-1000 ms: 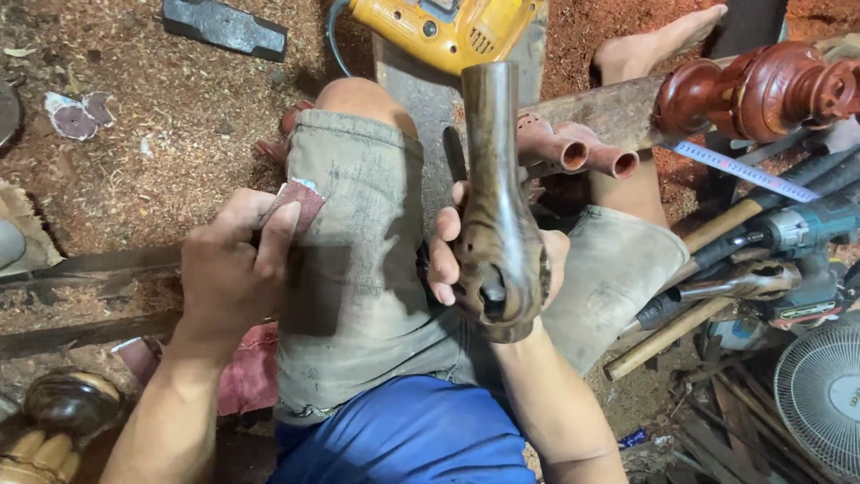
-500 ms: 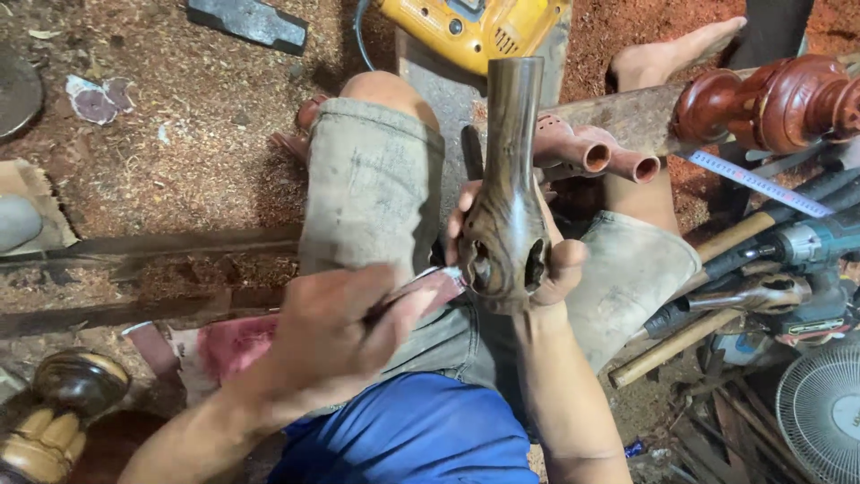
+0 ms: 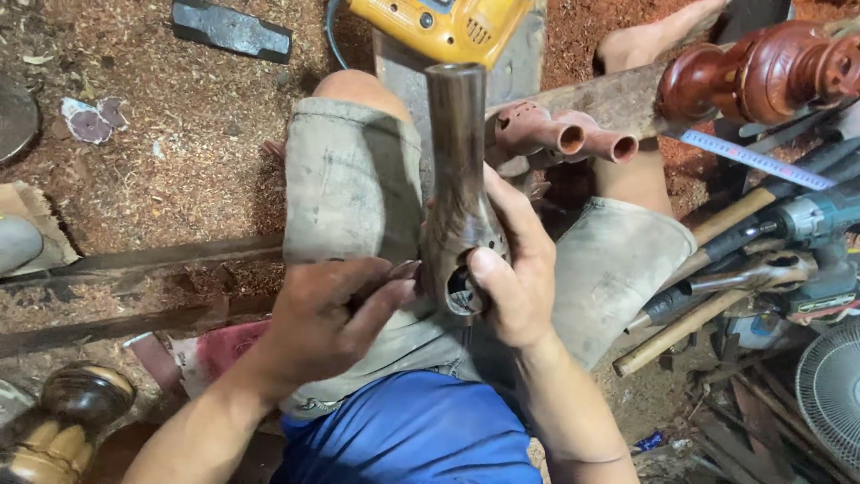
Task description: The recorder is sanding a handcrafted wooden pipe or flute-like object with sandpaper in a workshop environment.
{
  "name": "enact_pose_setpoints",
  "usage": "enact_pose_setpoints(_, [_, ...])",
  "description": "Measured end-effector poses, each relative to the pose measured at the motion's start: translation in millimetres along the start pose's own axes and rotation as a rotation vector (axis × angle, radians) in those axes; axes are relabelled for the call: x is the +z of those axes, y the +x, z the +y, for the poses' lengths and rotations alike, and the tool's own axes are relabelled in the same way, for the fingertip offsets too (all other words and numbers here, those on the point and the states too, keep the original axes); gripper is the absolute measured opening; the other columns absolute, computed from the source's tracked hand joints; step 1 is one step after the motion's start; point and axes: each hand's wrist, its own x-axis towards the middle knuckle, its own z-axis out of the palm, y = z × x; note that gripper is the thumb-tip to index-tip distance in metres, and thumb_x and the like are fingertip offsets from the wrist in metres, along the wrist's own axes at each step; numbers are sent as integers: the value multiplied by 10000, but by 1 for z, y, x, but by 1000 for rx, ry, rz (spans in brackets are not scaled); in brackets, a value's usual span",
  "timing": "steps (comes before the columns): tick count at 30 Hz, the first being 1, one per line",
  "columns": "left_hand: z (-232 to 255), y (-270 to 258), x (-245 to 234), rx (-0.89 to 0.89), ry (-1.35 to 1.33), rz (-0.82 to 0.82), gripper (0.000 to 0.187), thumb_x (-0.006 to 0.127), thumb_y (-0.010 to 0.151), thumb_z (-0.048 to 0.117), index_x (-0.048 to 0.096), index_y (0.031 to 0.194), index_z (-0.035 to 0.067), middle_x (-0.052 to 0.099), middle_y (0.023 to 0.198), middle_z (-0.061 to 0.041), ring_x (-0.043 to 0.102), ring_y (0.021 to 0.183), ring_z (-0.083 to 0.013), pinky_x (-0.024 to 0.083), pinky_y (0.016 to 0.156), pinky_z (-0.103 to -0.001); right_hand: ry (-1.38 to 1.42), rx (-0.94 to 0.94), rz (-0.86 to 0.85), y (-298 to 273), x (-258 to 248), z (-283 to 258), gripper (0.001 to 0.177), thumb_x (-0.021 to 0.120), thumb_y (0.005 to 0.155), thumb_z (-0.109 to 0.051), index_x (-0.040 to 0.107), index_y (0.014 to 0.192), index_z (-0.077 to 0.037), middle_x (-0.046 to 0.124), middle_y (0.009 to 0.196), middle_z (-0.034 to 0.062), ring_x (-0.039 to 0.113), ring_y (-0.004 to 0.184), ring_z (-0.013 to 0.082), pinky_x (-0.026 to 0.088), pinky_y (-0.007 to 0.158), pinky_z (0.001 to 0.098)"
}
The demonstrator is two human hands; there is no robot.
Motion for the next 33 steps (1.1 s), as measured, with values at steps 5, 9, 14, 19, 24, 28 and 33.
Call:
enact_pose_setpoints(5, [-12, 8, -13, 39, -145, -171, 130, 717, 944, 159, 749, 1003, 48, 740, 738, -61, 723, 595, -159, 551, 551, -302, -118, -49, -36, -4, 4, -10, 637, 634, 979, -287, 523, 1519, 32, 629, 1429, 154, 596, 1321, 210, 430, 1203, 333])
enact_pose_setpoints(9, [-24, 12, -24, 192, -158, -309, 77, 715, 913, 115, 725, 936, 43, 689, 730, -98, 701, 631, -202, 521, 568, -323, -203, 28, -76, -8, 4, -5, 556, 618, 975, -186, 577, 1482, 37, 675, 1380, 156, 628, 1321, 226, 447, 1191, 345])
enact_pose_setpoints(14, [-13, 16, -15, 80, -137, -336, 96, 759, 832, 144, 742, 890, 69, 676, 618, -65, 666, 533, -211, 519, 511, -341, 199, 133, -143, 2, -8, 11, 608, 621, 1022, -327, 557, 1478, 69, 655, 1381, 165, 612, 1294, 219, 451, 1159, 352])
enact_pose_setpoints(19, [-5, 23, -21, 272, -201, -328, 109, 747, 890, 161, 697, 906, 66, 697, 728, -66, 714, 624, -223, 550, 576, -338, 467, 227, -152, -4, -3, 3, 678, 666, 993, -360, 513, 1495, 68, 691, 1251, 218, 706, 1085, 282, 569, 1005, 424])
enact_pose_setpoints(24, [-4, 27, -14, 215, -56, -315, 281, 801, 825, 199, 599, 687, 61, 557, 524, -88, 606, 459, -248, 490, 504, -369, 598, 219, -198, 6, -4, 0, 676, 658, 1009, -384, 528, 1469, 94, 707, 1215, 235, 720, 1062, 300, 582, 973, 433])
enact_pose_setpoints(28, [-9, 23, 5, 270, -3, -178, 168, 750, 874, 155, 626, 785, 83, 610, 621, -87, 654, 564, -268, 508, 546, -368, 244, 170, -129, -1, -13, 19, 687, 636, 1004, -391, 529, 1482, 91, 697, 1267, 226, 696, 1139, 259, 530, 1057, 379])
enact_pose_setpoints(33, [-15, 19, 14, 214, -132, -63, 123, 760, 884, 137, 658, 871, 70, 646, 664, -94, 665, 568, -248, 507, 532, -367, 260, 118, -86, 4, -17, 27, 701, 684, 991, -371, 517, 1488, 95, 652, 1340, 209, 652, 1215, 241, 501, 1111, 380])
